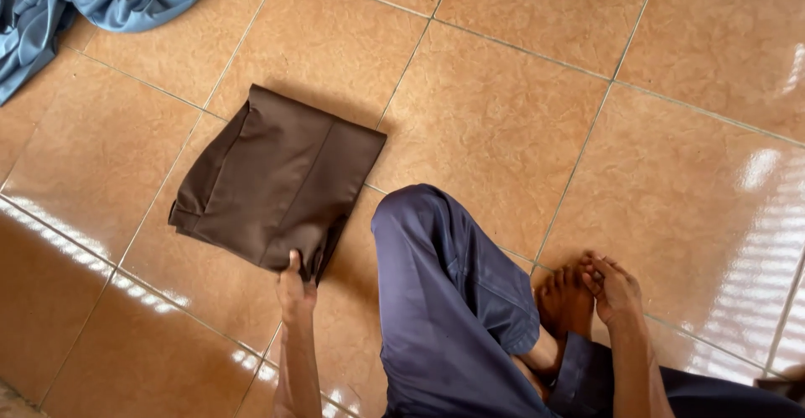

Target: The person is sitting on the floor and folding brown trousers from a large pile into neat stacks.

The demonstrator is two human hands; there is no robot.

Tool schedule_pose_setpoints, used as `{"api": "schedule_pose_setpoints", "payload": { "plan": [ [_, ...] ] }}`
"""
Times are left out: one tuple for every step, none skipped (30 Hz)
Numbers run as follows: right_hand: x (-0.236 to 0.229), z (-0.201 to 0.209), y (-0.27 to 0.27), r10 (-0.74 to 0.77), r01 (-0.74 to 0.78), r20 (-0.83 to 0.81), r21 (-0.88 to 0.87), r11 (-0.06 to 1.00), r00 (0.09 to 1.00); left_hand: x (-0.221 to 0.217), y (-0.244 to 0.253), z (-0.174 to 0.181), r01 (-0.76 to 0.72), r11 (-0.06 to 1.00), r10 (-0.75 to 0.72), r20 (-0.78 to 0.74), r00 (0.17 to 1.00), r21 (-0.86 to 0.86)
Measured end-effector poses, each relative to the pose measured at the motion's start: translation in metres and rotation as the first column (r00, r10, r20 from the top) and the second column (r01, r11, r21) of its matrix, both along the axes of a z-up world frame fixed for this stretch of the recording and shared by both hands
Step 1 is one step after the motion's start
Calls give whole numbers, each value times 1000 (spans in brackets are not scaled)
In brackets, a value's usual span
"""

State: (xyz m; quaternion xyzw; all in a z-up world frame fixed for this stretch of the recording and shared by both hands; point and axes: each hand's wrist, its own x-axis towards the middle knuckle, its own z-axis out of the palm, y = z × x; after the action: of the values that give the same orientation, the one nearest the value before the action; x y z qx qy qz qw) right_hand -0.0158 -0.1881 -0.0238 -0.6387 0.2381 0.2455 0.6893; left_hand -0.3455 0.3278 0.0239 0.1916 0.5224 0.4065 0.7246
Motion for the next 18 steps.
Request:
{"api": "schedule_pose_setpoints", "payload": {
  "plan": [
    [2, -3, 0, -2, 2, 9, -8, 1000, 1000, 6, -11, 6, 0, 999, 8, -178, 984, 48],
    [3, -1, 4, -15, 15, 6, -4, 1000, 1000, 1, -9, 5, 14, 999, -4, -181, 983, 52],
    [3, 1, 8, -27, 27, 33, -8, 1000, 999, -2, -7, 4, 45, 998, -32, -266, 963, 41],
    [2, 1, 9, -31, 32, 54, -17, 999, 998, -12, -9, 1, 67, 997, -55, -355, 933, 23],
    [-3, 1, 7, -36, 37, 45, -19, 999, 998, -31, -1, -32, 73, 997, -61, -363, 930, 21],
    [-3, 1, 7, -40, 41, 58, -21, 999, 997, -47, 10, -64, 95, 988, -12, -543, 840, 125],
    [-3, 3, 8, -44, 46, 72, -23, 999, 996, -63, 22, -95, 138, 965, 57, -693, 718, 223],
    [-5, 5, 11, -51, 53, 71, -22, 998, 996, -43, 8, -60, 145, 964, 53, -694, 718, 224],
    [-7, 6, 14, -50, 53, 88, -33, 998, 995, -23, -6, -25, 315, 831, 239, -805, 543, 459],
    [-8, 9, 15, -51, 56, 106, -46, 997, 993, -2, -21, 10, 515, 620, 455, -807, 377, 591],
    [-8, 12, 18, -59, 65, 107, -47, 997, 992, 29, -19, 15, 520, 617, 451, -807, 382, 591],
    [-9, 15, 20, -48, 56, 108, -75, 996, 993, 57, -19, 20, 708, 432, 452, -814, 366, 558],
    [-9, 19, 22, -37, 48, 107, -103, 994, 994, 87, -19, 25, 846, 218, 459, -816, 351, 486],
    [-9, 12, 23, -55, 67, 113, -105, 992, 992, 112, -22, 29, 848, 203, 450, -816, 363, 490],
    [-8, 5, 22, -51, 62, 104, -96, 993, 993, 139, -27, 34, 927, 150, 357, -894, 272, 343],
    [-9, -1, 14, -73, 83, 99, -91, 992, 992, 175, -35, 38, 980, 54, 263, -950, 171, 191],
    [-10, -4, 18, -117, 127, 107, -97, 987, 987, 181, -10, 7, 980, 11, 248, -950, 190, 199],
    [-13, -8, 17, -133, 140, 94, -80, 987, 987, 200, 13, -26, 983, -148, 644, -743, 181, 111]
  ]
}}
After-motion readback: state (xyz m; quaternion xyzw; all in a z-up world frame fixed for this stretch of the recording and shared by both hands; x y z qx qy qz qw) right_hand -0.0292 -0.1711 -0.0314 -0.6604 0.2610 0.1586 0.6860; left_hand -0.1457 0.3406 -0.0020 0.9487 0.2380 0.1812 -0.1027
